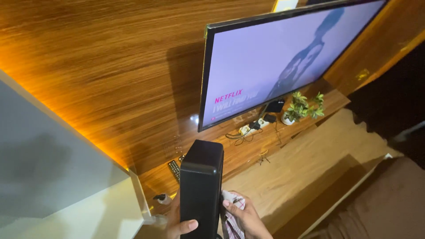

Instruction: Cleaning a wooden tissue box cover using a spray bottle and a cloth.

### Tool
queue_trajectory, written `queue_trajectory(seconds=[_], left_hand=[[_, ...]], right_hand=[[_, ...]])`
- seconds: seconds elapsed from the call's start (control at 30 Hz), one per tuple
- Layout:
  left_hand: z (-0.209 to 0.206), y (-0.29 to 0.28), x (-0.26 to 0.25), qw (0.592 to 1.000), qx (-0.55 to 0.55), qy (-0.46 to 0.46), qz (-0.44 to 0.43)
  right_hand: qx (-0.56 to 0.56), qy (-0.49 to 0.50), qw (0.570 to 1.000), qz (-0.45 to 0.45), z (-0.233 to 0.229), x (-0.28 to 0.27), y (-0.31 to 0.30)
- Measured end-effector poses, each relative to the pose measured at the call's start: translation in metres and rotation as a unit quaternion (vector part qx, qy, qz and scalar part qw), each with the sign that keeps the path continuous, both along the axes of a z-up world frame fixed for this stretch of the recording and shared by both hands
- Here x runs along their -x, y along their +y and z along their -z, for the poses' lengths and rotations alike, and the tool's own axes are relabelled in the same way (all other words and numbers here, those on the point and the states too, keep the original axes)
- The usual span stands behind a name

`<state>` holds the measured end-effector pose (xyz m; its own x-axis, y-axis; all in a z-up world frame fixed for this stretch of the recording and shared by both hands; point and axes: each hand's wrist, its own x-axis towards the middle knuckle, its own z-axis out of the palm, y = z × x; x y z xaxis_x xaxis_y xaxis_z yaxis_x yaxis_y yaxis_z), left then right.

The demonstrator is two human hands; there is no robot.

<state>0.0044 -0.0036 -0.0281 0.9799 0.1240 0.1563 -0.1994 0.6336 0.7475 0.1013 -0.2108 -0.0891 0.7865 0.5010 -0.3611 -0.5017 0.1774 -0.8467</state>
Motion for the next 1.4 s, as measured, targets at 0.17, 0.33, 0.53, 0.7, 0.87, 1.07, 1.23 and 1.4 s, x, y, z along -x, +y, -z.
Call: queue_trajectory(seconds=[0.17, 0.33, 0.53, 0.7, 0.87, 1.07, 1.23, 1.4], left_hand=[[0.006, -0.022, -0.004, 0.999, 0.011, 0.016, -0.035], [0.049, -0.036, 0.001, 0.998, 0.032, 0.014, -0.057], [0.034, -0.059, 0.009, 0.978, 0.076, 0.179, -0.070], [0.045, -0.058, 0.005, 0.991, -0.001, 0.128, -0.045], [0.017, -0.066, 0.013, 0.985, 0.014, 0.162, -0.055], [0.011, -0.073, 0.021, 0.979, 0.046, 0.188, -0.057], [0.077, -0.060, 0.026, 0.994, 0.028, 0.097, -0.038], [0.067, -0.021, 0.023, 1.000, 0.019, 0.009, 0.012]], right_hand=[[0.024, 0.035, 0.999, -0.024, 0.020, -0.023, -0.023], [-0.034, 0.029, 0.994, -0.102, 0.040, -0.037, -0.051], [0.140, 0.039, 0.980, -0.135, 0.022, -0.060, -0.070], [0.074, 0.047, 0.982, -0.168, 0.032, -0.076, -0.072], [0.013, 0.028, 0.981, -0.190, 0.008, -0.097, -0.062], [-0.024, -0.030, 0.981, -0.191, 0.002, -0.121, -0.059], [-0.058, -0.022, 0.980, -0.187, -0.025, -0.112, -0.049], [0.039, 0.031, 0.977, -0.206, -0.004, -0.097, -0.046]])
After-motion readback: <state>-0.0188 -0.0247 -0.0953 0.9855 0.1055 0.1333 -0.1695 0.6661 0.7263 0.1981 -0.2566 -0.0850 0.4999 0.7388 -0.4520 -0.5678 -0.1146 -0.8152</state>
